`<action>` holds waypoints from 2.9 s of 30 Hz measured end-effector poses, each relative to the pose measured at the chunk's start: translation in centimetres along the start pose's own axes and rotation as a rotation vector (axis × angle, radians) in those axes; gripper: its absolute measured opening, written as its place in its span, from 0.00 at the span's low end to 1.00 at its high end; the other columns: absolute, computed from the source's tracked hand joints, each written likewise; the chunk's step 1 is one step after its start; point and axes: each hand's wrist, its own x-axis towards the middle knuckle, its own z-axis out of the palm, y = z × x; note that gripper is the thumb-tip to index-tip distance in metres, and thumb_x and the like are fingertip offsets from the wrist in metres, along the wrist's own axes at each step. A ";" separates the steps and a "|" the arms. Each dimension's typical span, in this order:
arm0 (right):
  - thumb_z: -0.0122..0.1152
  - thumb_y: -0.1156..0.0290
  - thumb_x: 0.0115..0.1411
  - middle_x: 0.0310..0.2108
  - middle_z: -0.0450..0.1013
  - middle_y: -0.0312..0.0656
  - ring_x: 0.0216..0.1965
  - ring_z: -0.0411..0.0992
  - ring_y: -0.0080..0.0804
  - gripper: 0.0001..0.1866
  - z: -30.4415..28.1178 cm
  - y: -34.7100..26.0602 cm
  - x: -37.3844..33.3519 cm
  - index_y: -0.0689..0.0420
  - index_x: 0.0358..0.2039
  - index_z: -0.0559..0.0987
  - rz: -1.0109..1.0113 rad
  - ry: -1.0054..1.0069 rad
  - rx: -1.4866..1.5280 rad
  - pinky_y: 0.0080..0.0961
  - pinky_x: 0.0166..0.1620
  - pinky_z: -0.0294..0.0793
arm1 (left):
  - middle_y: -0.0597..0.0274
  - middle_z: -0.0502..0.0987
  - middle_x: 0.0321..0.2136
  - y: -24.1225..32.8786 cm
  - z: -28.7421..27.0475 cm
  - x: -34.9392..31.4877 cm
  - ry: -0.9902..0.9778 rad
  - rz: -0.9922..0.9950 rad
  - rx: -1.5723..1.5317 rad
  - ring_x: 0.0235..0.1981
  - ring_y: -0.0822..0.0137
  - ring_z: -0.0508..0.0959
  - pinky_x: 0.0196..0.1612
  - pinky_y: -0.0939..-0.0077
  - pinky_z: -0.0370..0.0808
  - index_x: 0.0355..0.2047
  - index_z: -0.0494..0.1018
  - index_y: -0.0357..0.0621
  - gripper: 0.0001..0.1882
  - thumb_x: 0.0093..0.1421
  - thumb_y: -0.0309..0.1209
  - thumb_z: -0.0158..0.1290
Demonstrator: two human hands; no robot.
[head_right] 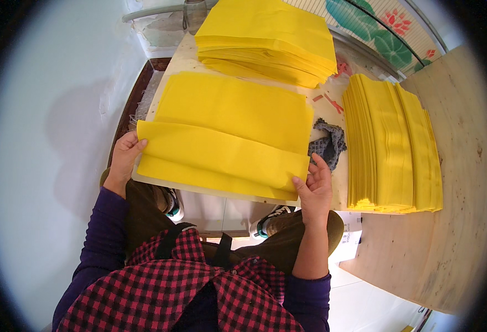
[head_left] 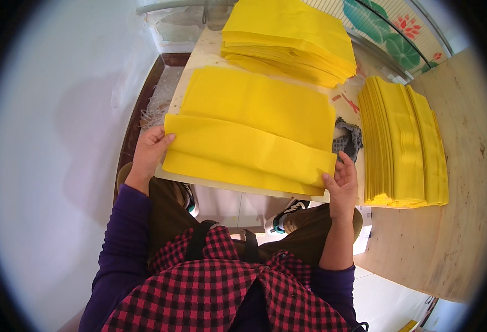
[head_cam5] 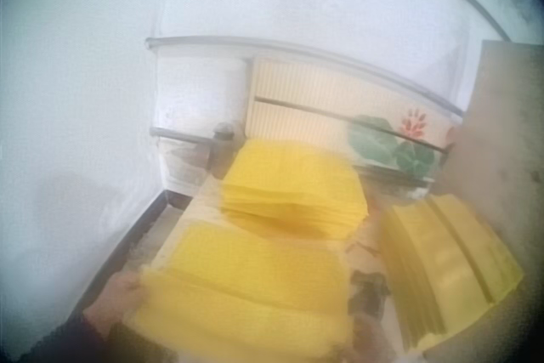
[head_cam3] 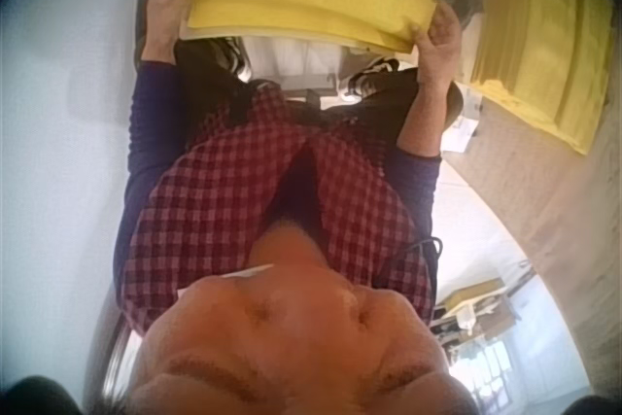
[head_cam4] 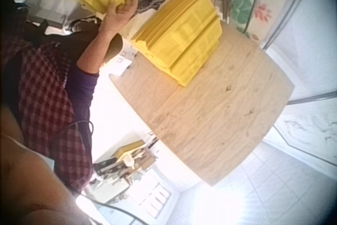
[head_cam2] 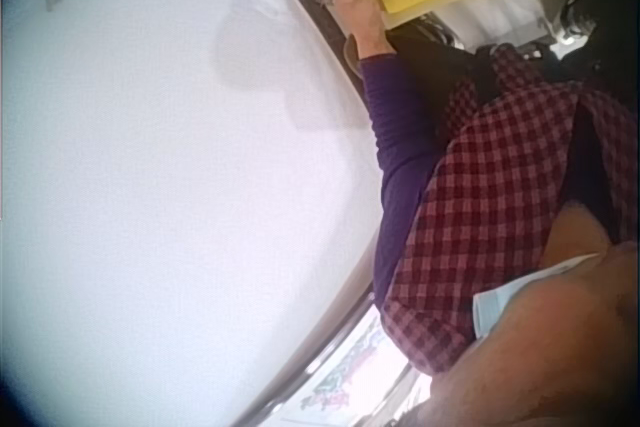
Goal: The person folds yellow fabric sheets by hand on a table, aligning edges and pressing folds flat. They stack the folded pieces into a neat pile on the right side of the table.
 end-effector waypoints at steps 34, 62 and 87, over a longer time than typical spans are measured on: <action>0.57 0.89 0.53 0.45 0.67 0.41 0.38 0.71 0.22 0.33 0.7 2.6 0.2 0.60 0.60 0.62 -0.166 0.110 -0.390 0.16 0.38 0.71 | 0.77 0.65 0.22 -0.5 0.9 0.0 0.167 0.092 0.380 0.23 0.83 0.61 0.29 0.87 0.59 0.55 0.68 0.47 0.27 0.54 0.19 0.57; 0.63 0.78 0.50 0.58 0.62 0.52 0.55 0.63 0.45 0.32 3.3 -1.1 -1.1 0.59 0.58 0.67 -0.544 0.114 -0.850 0.36 0.59 0.61 | 0.75 0.67 0.22 -1.3 0.4 0.5 0.173 0.066 0.411 0.22 0.81 0.63 0.27 0.84 0.62 0.52 0.71 0.47 0.25 0.53 0.22 0.59; 0.45 0.41 0.62 0.69 0.42 0.54 0.71 0.39 0.43 0.46 12.2 2.3 -1.6 0.65 0.66 0.50 -0.271 -0.270 -1.469 0.43 0.69 0.35 | 0.72 0.62 0.23 -1.2 1.1 0.6 0.143 0.148 0.514 0.26 0.77 0.63 0.32 0.83 0.64 0.52 0.72 0.46 0.25 0.52 0.19 0.58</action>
